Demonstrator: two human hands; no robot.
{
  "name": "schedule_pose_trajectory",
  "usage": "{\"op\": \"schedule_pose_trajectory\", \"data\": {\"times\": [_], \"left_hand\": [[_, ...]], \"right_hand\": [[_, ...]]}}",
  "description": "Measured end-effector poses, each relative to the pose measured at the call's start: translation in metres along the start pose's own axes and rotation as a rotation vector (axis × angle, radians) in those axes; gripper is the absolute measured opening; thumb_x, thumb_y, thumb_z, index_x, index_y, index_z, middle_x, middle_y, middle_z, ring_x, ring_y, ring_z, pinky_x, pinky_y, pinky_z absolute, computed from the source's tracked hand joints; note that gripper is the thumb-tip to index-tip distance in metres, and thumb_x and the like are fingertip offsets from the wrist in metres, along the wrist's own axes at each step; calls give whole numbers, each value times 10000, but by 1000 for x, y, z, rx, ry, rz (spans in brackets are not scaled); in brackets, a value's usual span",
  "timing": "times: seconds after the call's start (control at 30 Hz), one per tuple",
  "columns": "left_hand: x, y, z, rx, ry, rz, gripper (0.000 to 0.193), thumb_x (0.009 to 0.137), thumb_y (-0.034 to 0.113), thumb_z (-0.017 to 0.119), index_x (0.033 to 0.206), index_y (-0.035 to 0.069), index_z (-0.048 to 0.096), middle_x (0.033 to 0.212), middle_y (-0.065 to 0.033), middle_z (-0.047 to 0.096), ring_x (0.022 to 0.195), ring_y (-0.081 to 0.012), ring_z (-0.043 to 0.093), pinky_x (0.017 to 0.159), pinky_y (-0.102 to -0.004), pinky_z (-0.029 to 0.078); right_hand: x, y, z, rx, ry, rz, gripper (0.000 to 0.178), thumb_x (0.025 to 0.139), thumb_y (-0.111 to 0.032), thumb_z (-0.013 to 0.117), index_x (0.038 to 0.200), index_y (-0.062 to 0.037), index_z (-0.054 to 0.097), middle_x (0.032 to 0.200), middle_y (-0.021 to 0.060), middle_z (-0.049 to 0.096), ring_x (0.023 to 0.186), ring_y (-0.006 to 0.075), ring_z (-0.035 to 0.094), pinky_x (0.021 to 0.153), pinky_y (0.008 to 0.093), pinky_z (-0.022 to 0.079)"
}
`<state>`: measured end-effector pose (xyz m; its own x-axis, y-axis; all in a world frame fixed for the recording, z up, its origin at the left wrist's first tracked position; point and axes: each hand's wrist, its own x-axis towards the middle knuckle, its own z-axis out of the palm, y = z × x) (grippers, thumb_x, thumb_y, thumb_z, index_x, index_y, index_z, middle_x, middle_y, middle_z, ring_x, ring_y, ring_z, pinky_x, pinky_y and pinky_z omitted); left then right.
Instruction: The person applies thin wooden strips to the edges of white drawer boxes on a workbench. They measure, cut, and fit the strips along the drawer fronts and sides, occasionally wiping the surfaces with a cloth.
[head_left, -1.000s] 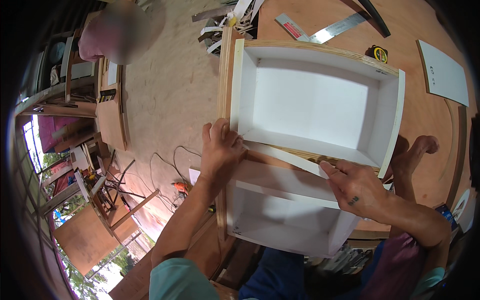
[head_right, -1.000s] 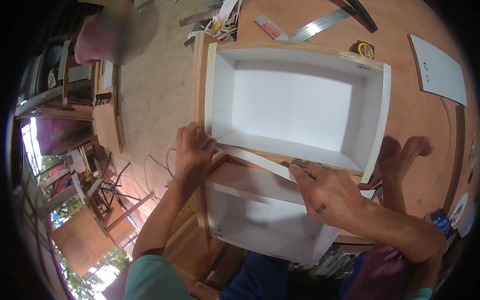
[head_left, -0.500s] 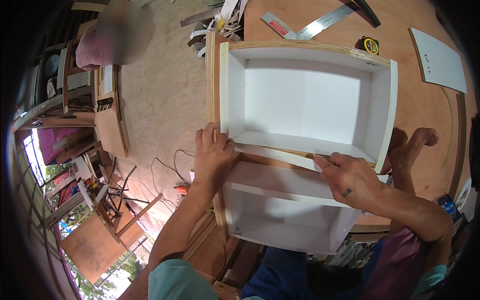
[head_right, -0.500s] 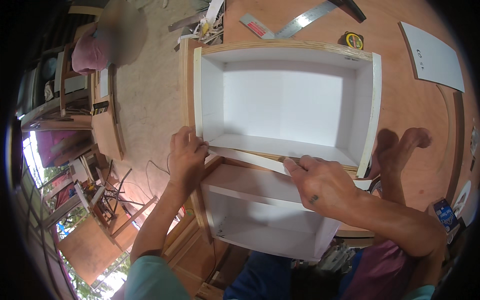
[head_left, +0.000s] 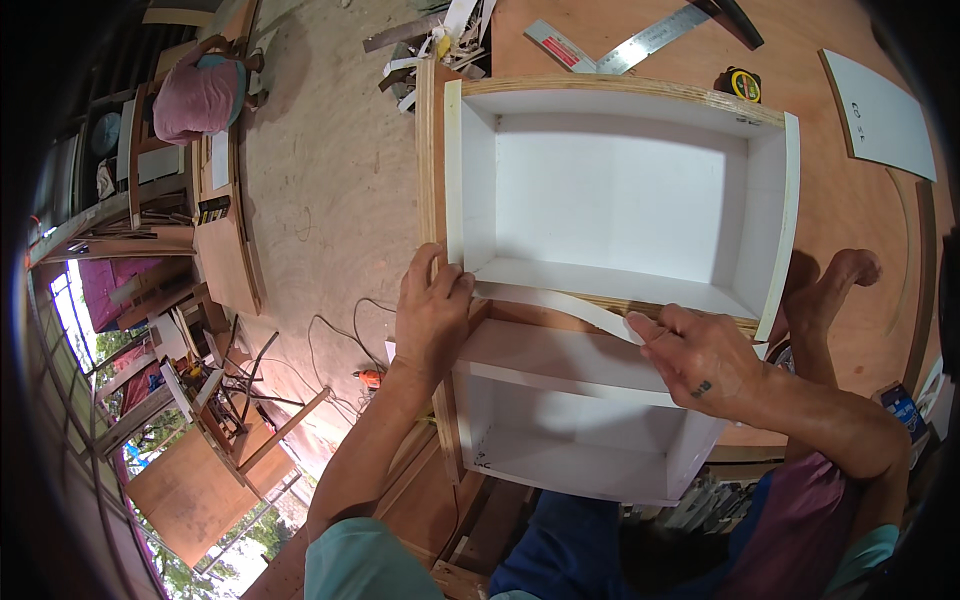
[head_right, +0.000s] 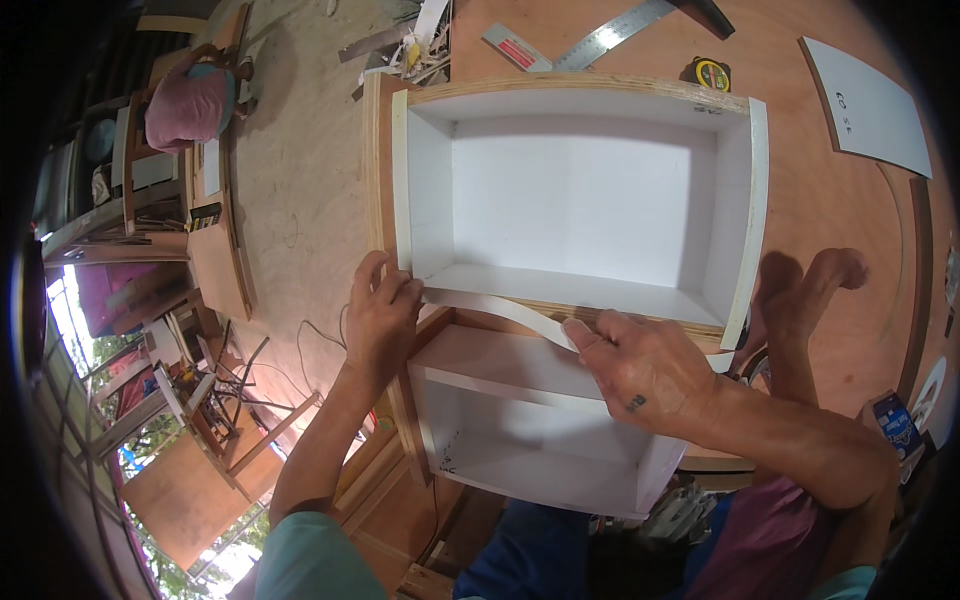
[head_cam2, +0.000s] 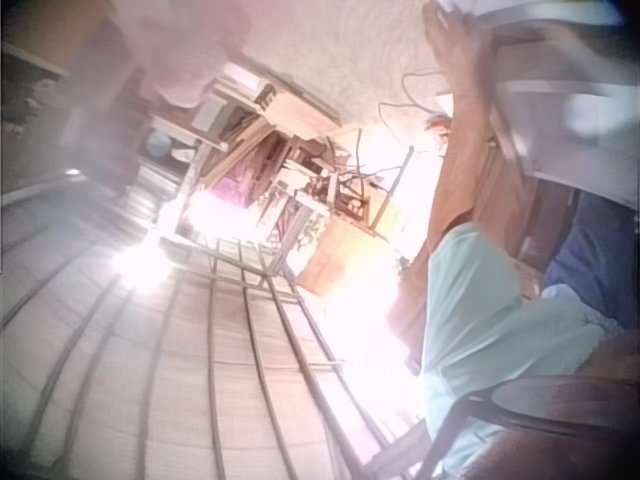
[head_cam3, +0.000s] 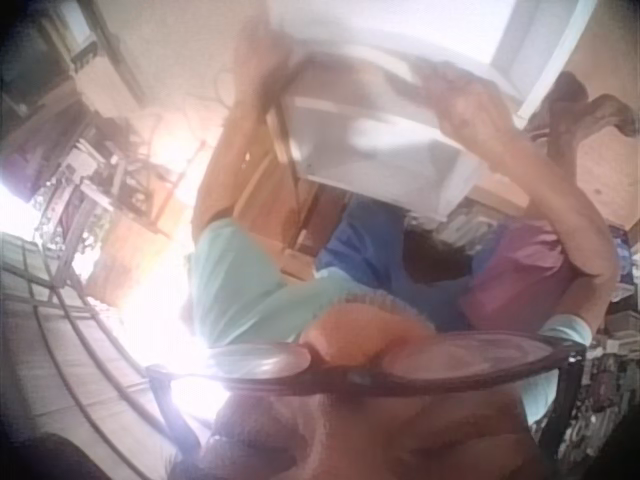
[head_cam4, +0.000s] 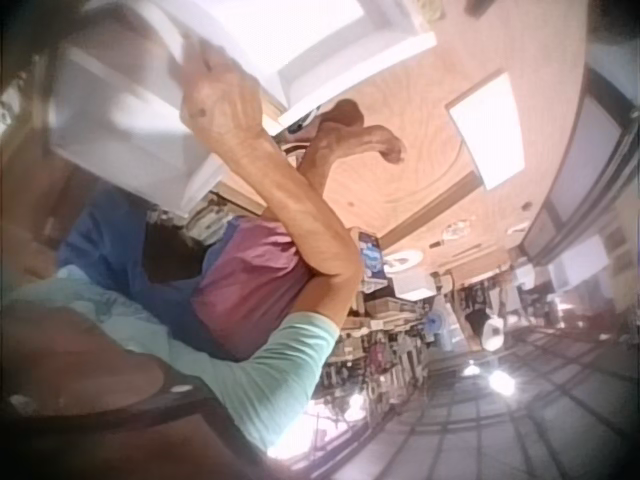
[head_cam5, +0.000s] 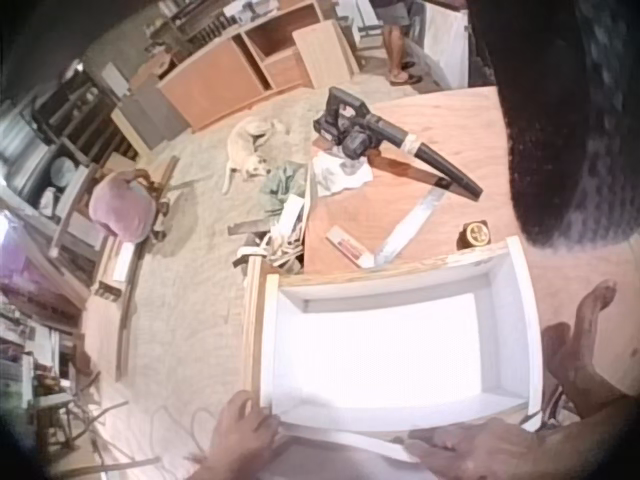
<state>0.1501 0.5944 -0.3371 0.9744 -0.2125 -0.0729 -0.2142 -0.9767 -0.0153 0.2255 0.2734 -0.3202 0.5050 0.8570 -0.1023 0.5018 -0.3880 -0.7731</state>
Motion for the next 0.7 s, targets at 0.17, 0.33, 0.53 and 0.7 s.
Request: {"op": "schedule_pose_trajectory", "data": {"times": [0.17, 0.33, 0.53, 0.7], "left_hand": [[-2, 0, -1, -1, -5, -26, 309, 655, 40, 733, 954, 68, 659, 984, -42, 627, 1157, -308, 510, 720, -364, 561], [-4, 0, -2, -4, -49, -47, 323, 678, 81, 736, 984, 48, 638, 1029, -67, 621, 1177, -315, 492, 820, -397, 513], [3, 10, -15, -35, -100, -24, 297, 742, 164, 739, 970, 2, 641, 1028, -131, 600, 1193, -319, 457, 931, -468, 418], [-2, 33, -1, -298, -7, 91, 218, 750, 108, 728, 905, -4, 623, 1049, -158, 587, 1129, -311, 515, 858, -471, 462]], "right_hand": [[2, -2, 0, 38, 26, -22, 332, 798, -19, 625, 1119, 58, 586, 791, 138, 582, 607, 289, 598, 511, 379, 501], [3, -3, -1, 63, 13, -16, 332, 803, -20, 616, 1125, 57, 583, 776, 136, 571, 609, 291, 590, 513, 380, 496], [0, 4, 5, 63, 51, -35, 377, 786, 6, 636, 1156, 57, 588, 735, 128, 552, 543, 269, 554, 457, 370, 458], [2, 4, 4, 57, -13, 1, 413, 760, 10, 613, 1167, 68, 573, 796, 141, 571, 599, 285, 574, 500, 383, 482]]}}
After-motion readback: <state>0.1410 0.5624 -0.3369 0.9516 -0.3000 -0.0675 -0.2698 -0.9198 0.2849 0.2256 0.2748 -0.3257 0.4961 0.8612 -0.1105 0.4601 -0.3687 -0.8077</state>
